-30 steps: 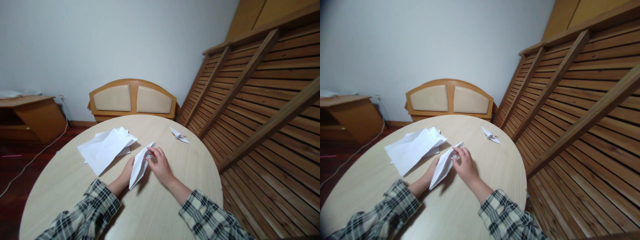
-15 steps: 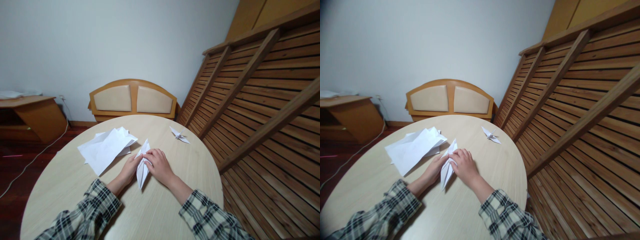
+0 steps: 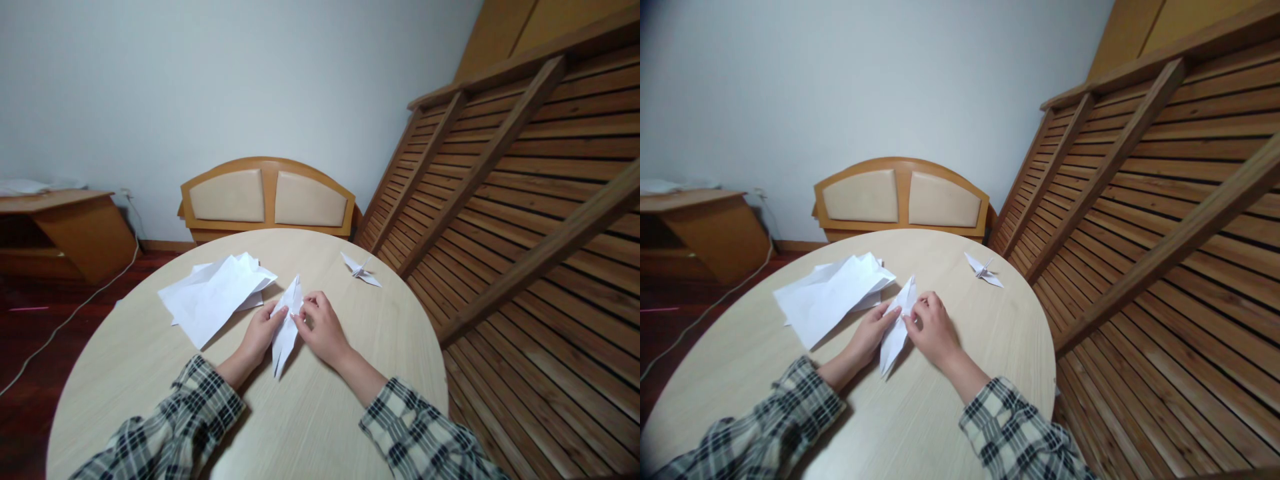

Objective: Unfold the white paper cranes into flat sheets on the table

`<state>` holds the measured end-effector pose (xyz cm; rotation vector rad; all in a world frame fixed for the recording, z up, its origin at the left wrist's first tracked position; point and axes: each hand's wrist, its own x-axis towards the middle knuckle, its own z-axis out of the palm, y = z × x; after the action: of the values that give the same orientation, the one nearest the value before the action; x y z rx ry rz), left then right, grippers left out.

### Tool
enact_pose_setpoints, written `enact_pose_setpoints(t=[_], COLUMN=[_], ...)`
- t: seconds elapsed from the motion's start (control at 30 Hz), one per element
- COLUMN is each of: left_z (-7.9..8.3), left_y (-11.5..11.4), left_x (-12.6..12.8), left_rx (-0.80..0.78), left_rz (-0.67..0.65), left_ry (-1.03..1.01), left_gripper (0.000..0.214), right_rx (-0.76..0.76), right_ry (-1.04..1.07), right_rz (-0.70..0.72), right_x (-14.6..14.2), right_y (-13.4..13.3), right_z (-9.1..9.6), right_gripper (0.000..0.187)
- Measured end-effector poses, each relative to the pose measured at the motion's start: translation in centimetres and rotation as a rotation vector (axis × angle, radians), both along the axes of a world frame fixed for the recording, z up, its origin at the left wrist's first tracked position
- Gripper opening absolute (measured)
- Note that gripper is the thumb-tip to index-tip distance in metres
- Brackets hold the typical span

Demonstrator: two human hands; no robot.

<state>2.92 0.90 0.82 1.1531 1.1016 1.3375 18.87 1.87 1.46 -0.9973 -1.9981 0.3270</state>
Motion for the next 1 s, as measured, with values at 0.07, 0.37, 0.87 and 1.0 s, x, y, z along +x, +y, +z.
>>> enact_pose_setpoints(t=[0.07, 0.37, 0.87, 1.0], left_z=[0.0, 0.2, -0.2, -0.3], left_y=[0.1, -0.1, -0.2, -0.1], left_x=[0.0, 0.3, 0.4, 0.3], left_rx=[-0.016, 0.002, 0.133, 0.147], left_rz=[0.015, 0.026, 0.027, 0.025], left_ry=[-0.067, -0.024, 0.282, 0.282], left_gripper=[0.034, 0.033, 0.038, 0.036], right_rx=[-0.078, -0.314, -0.228, -0.216], right_ry=[0.118, 0.396, 0.392, 0.394], right_rz=[-0.010, 0.105, 0.058, 0.048], right_x=[-0.1, -0.9, -0.5, -0.4], right_y=[0.3, 0.7, 0.9, 0.9], right_z=[-0.6, -1.4, -0.9, -0.8], right_gripper=[0.004, 0.012, 0.022, 0.022])
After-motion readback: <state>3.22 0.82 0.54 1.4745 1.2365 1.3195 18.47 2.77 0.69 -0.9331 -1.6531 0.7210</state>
